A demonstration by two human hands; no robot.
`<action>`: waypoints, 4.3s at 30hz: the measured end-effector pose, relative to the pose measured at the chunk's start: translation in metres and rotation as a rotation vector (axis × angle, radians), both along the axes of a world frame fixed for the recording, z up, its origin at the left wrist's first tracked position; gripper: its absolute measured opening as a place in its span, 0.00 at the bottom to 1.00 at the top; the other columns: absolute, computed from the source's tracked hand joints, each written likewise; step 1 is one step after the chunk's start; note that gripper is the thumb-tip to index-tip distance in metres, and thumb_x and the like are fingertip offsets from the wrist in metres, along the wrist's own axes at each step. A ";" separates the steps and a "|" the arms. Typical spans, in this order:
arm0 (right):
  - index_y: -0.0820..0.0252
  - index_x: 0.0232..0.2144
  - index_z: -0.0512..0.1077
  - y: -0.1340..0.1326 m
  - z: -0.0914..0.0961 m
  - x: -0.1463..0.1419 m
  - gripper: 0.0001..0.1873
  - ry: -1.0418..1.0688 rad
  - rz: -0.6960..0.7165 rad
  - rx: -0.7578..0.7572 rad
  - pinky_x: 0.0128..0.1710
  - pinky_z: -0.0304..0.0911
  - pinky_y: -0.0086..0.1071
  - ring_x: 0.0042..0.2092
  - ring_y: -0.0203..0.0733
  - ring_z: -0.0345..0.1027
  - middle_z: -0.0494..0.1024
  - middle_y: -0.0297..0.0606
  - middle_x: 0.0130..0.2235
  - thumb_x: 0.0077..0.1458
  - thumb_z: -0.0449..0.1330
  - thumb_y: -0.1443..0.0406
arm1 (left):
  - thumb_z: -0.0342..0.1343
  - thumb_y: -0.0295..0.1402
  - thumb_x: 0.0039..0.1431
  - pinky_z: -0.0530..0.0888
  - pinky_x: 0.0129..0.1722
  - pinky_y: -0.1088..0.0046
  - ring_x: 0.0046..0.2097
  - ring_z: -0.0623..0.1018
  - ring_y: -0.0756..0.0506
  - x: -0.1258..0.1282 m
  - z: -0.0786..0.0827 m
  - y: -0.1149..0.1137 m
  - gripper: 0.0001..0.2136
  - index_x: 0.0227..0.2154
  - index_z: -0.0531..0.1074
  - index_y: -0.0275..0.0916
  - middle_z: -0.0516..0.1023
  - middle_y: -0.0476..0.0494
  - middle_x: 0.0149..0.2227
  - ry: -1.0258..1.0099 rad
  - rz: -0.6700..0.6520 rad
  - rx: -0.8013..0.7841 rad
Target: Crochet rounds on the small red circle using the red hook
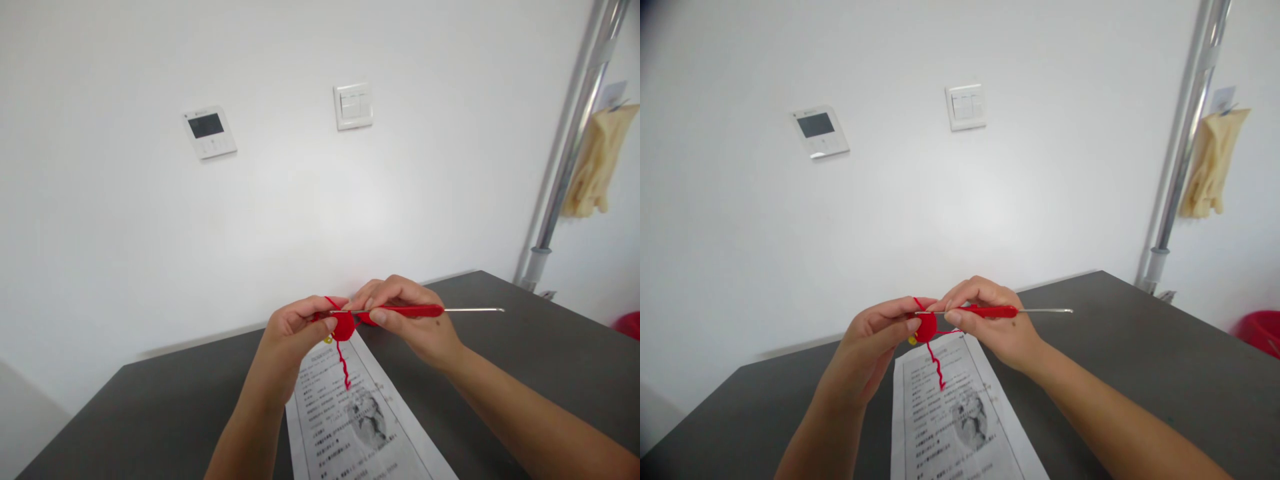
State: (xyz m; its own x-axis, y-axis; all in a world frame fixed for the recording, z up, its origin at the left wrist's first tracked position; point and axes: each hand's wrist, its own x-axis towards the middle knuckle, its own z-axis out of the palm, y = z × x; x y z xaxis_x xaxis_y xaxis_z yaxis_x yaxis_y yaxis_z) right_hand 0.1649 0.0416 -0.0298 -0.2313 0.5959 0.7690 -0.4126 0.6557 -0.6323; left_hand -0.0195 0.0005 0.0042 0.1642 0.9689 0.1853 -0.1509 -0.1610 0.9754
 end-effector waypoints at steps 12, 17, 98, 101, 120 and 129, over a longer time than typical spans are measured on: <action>0.56 0.32 0.76 0.003 -0.003 -0.001 0.07 0.019 0.026 -0.057 0.40 0.74 0.37 0.39 0.42 0.80 0.85 0.37 0.36 0.57 0.69 0.60 | 0.70 0.29 0.44 0.70 0.34 0.74 0.29 0.74 0.50 0.003 0.000 0.001 0.08 0.31 0.84 0.39 0.80 0.48 0.26 -0.031 -0.007 0.003; 0.54 0.33 0.78 0.002 -0.002 -0.003 0.03 0.044 -0.037 0.074 0.42 0.76 0.37 0.40 0.42 0.80 0.85 0.37 0.37 0.57 0.68 0.63 | 0.70 0.30 0.42 0.70 0.35 0.73 0.30 0.74 0.50 0.006 0.002 -0.001 0.13 0.34 0.84 0.37 0.80 0.47 0.26 -0.027 -0.009 -0.034; 0.59 0.35 0.70 -0.002 0.016 0.020 0.06 -0.431 -0.268 0.712 0.45 0.74 0.33 0.45 0.39 0.78 0.82 0.45 0.40 0.67 0.56 0.68 | 0.54 0.20 0.58 0.73 0.35 0.72 0.35 0.77 0.47 0.010 0.001 -0.022 0.10 0.37 0.76 0.39 0.77 0.49 0.30 0.872 0.459 0.823; 0.59 0.36 0.70 -0.001 0.013 0.015 0.06 -0.404 -0.260 0.731 0.44 0.74 0.31 0.43 0.37 0.78 0.82 0.42 0.39 0.67 0.55 0.68 | 0.53 0.19 0.58 0.73 0.35 0.71 0.35 0.77 0.47 0.013 0.000 -0.025 0.09 0.36 0.74 0.38 0.78 0.48 0.31 0.878 0.445 0.860; 0.58 0.46 0.70 -0.002 0.001 0.003 0.09 -0.267 -0.499 0.752 0.41 0.77 0.33 0.44 0.42 0.79 0.82 0.45 0.41 0.64 0.59 0.70 | 0.59 0.30 0.58 0.74 0.45 0.66 0.38 0.79 0.46 0.013 -0.006 -0.014 0.14 0.47 0.76 0.40 0.80 0.50 0.34 0.585 0.585 0.516; 0.63 0.42 0.71 0.005 -0.005 0.003 0.04 -0.260 -0.594 0.941 0.44 0.76 0.28 0.44 0.38 0.79 0.81 0.48 0.43 0.66 0.57 0.69 | 0.69 0.30 0.45 0.72 0.32 0.76 0.28 0.74 0.53 0.016 -0.008 0.003 0.17 0.41 0.80 0.36 0.75 0.53 0.25 -0.114 0.196 0.103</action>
State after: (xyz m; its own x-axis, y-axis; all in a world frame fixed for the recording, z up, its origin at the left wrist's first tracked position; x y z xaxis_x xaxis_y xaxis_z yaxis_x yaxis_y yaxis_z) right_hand 0.1681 0.0471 -0.0350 -0.3230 -0.1231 0.9384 0.1923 0.9623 0.1925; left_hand -0.0033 0.0040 -0.0036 -0.0526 0.9553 0.2910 -0.2154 -0.2954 0.9308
